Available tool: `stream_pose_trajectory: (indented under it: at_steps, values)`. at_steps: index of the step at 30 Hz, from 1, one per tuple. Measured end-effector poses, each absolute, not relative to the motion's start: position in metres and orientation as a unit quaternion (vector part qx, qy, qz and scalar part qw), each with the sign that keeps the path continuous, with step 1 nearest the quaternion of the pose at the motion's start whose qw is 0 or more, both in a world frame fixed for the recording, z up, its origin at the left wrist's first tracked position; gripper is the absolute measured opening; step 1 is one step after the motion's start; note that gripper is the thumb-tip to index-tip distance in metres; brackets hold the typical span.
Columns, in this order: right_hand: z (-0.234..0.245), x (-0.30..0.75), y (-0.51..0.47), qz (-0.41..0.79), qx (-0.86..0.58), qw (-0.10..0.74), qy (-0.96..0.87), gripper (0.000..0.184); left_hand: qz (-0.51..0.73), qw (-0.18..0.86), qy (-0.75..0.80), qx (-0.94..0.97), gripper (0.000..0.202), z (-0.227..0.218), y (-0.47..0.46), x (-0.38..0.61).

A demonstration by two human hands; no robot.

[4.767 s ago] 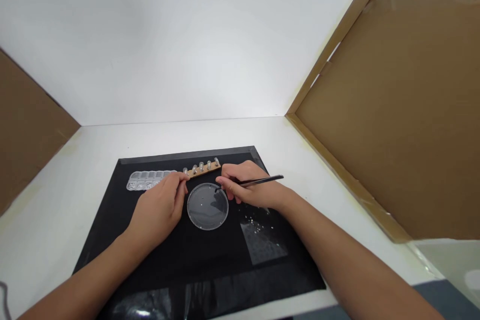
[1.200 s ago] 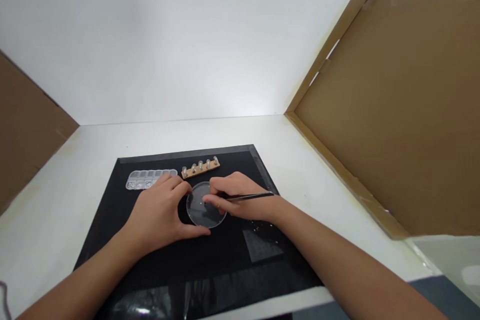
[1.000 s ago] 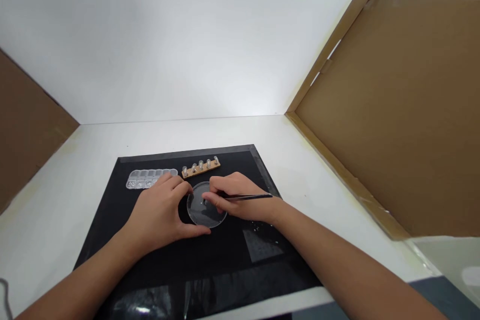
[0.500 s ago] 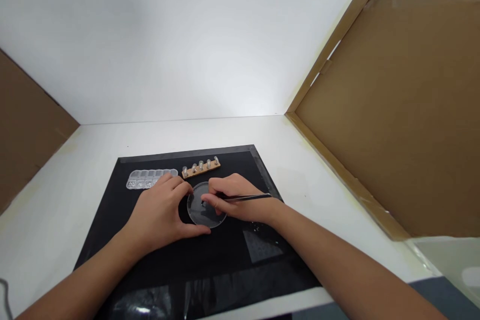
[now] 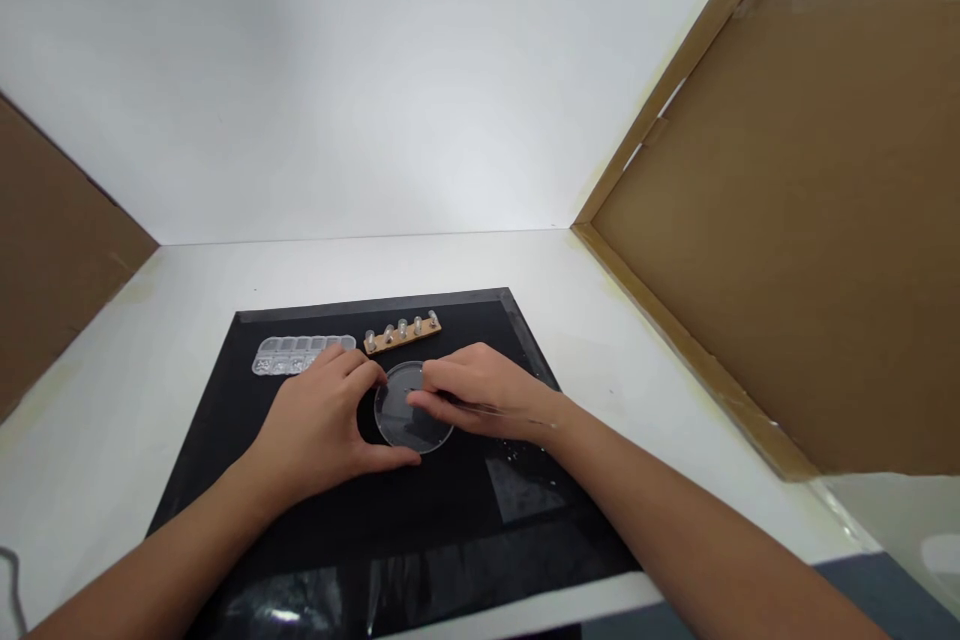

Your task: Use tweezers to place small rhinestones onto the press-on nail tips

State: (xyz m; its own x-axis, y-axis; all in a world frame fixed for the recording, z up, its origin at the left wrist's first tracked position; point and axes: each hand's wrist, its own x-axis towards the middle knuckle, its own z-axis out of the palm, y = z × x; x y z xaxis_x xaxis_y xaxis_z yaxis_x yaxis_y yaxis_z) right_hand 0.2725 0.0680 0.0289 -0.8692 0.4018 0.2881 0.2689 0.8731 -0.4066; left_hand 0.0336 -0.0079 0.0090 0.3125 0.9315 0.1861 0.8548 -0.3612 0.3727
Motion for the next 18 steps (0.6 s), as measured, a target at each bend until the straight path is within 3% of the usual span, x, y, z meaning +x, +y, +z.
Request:
stream_pose_trajectory:
  at_steps: [8,14,18]
  values:
    - [0.0286,0.2696,0.0671,0.061,-0.129,0.181,-0.973,0.04,0.188,0.11,0.559,0.8,0.065,0.0092,-0.008,0.0332]
    - [0.0259,0.2713,0.0651,0.086,-0.105,0.178,-0.975,0.041,0.189,0.111,0.562,0.798,0.065,0.0085,-0.007,0.0337]
    - [0.0274,0.2761,0.0664,0.165,-0.166,0.209,-0.95,0.041,0.187,0.114,0.563,0.797,0.064,0.0092,-0.0076,0.0335]
